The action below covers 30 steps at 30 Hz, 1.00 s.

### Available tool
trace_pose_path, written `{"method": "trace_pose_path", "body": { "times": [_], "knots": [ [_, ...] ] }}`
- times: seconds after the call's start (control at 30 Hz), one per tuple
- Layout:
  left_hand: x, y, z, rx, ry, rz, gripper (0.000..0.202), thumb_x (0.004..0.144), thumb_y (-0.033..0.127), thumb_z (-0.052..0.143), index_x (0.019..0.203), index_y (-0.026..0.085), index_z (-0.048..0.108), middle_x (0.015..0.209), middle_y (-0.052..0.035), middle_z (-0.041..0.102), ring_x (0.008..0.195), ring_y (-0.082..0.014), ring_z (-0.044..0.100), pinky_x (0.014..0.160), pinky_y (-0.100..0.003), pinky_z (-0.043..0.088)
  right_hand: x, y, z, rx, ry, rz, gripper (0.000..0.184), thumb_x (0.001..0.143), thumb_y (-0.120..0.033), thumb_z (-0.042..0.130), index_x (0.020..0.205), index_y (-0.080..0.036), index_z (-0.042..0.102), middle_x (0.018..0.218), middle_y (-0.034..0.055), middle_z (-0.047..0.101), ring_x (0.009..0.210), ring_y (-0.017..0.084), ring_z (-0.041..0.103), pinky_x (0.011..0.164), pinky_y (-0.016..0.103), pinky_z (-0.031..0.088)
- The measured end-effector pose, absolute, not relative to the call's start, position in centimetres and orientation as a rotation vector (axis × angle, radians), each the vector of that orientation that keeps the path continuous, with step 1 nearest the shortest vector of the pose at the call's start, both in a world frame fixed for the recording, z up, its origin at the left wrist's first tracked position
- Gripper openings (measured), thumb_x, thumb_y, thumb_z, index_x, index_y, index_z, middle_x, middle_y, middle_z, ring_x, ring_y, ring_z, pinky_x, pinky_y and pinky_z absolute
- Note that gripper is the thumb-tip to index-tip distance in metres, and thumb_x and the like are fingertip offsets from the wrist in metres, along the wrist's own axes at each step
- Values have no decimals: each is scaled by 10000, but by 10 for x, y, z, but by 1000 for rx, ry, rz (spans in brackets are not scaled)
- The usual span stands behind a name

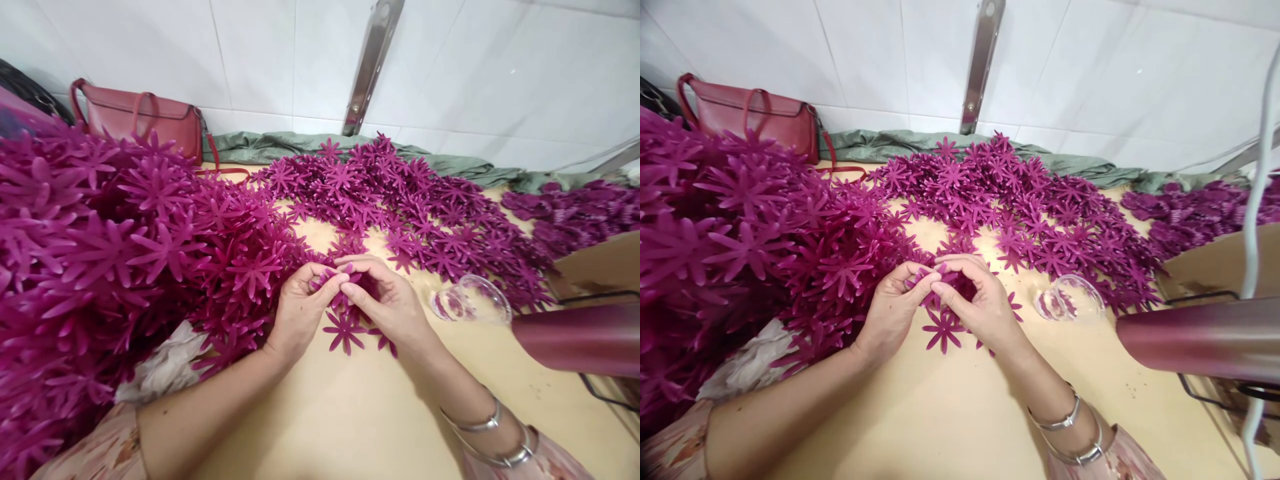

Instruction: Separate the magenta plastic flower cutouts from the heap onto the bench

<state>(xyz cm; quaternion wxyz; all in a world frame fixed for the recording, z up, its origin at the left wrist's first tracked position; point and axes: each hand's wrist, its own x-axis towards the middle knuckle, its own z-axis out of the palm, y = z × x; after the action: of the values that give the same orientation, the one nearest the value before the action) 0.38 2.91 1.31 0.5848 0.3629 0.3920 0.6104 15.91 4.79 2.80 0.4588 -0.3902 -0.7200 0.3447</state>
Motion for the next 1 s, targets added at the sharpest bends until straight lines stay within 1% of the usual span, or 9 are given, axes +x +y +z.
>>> {"method": "trace_pose_path", "body": {
  "times": [0.1, 0.17, 0.23, 0.37, 0.53, 0.67, 0.8, 0.9, 1.0],
  "knots": [
    [5, 29, 13, 812, 911, 1432, 332, 772, 373, 884, 775, 164, 626, 673, 56, 639, 588, -64, 578, 579, -175, 489, 158, 47, 27, -942, -1614, 1135, 93, 911, -327, 783, 951, -271, 720, 1085, 22, 754, 996, 191, 712, 902, 351, 573],
    [6, 28, 14, 816, 886, 1428, 345, 785, 378, 875, 780, 170, 599, 665, 58, 637, 589, -72, 596, 581, -179, 497, 158, 47, 28, -934, -1548, 1249, 99, 904, -328, 792, 914, -265, 716, 1053, 6, 757, 889, 160, 703, 792, 302, 574],
    [6, 28, 15, 843, 852, 1409, 340, 815, 386, 852, 797, 176, 585, 673, 58, 644, 595, -75, 609, 590, -181, 504, 158, 47, 30, -915, -1505, 1308, 110, 895, -324, 804, 893, -259, 716, 1055, 5, 763, 861, 148, 694, 748, 278, 564],
    [4, 27, 16, 917, 814, 1353, 334, 871, 404, 802, 802, 183, 560, 681, 58, 633, 613, -78, 608, 611, -188, 504, 159, 49, 30, -877, -1452, 1356, 122, 880, -299, 823, 855, -253, 713, 1092, 5, 760, 949, 148, 699, 822, 274, 567],
    [2, 27, 15, 955, 838, 1330, 333, 896, 429, 776, 813, 182, 569, 720, 49, 618, 648, -76, 564, 635, -193, 473, 163, 50, 28, -863, -1427, 1414, 104, 881, -287, 827, 859, -258, 729, 1097, -5, 749, 965, 142, 691, 870, 283, 556],
    [1, 27, 17, 1022, 859, 1312, 349, 921, 499, 735, 848, 178, 618, 713, 44, 596, 635, -80, 531, 629, -205, 461, 169, 55, 27, -872, -1400, 1458, 123, 871, -289, 834, 823, -248, 729, 1087, -4, 742, 888, 137, 677, 814, 288, 559],
    [1, 27, 18, 1017, 776, 1251, 312, 901, 452, 774, 967, 169, 659, 774, 18, 668, 708, -105, 619, 717, -233, 523, 169, 56, 30, -874, -1297, 1381, 134, 870, -319, 830, 822, -259, 720, 1104, -2, 740, 841, 139, 660, 740, 280, 561],
    [2, 27, 17, 995, 746, 1222, 280, 917, 417, 762, 951, 159, 658, 784, 2, 695, 707, -109, 651, 717, -238, 548, 168, 56, 34, -827, -1158, 1313, 147, 849, -320, 848, 827, -277, 709, 1115, -19, 735, 926, 139, 670, 830, 269, 568],
    [3, 27, 14, 967, 769, 1250, 241, 924, 377, 755, 931, 157, 656, 825, -10, 714, 723, -104, 670, 725, -229, 557, 169, 60, 35, -823, -1025, 1273, 226, 804, -336, 885, 814, -288, 664, 1014, -45, 728, 947, 141, 684, 907, 280, 563]
  ]
}}
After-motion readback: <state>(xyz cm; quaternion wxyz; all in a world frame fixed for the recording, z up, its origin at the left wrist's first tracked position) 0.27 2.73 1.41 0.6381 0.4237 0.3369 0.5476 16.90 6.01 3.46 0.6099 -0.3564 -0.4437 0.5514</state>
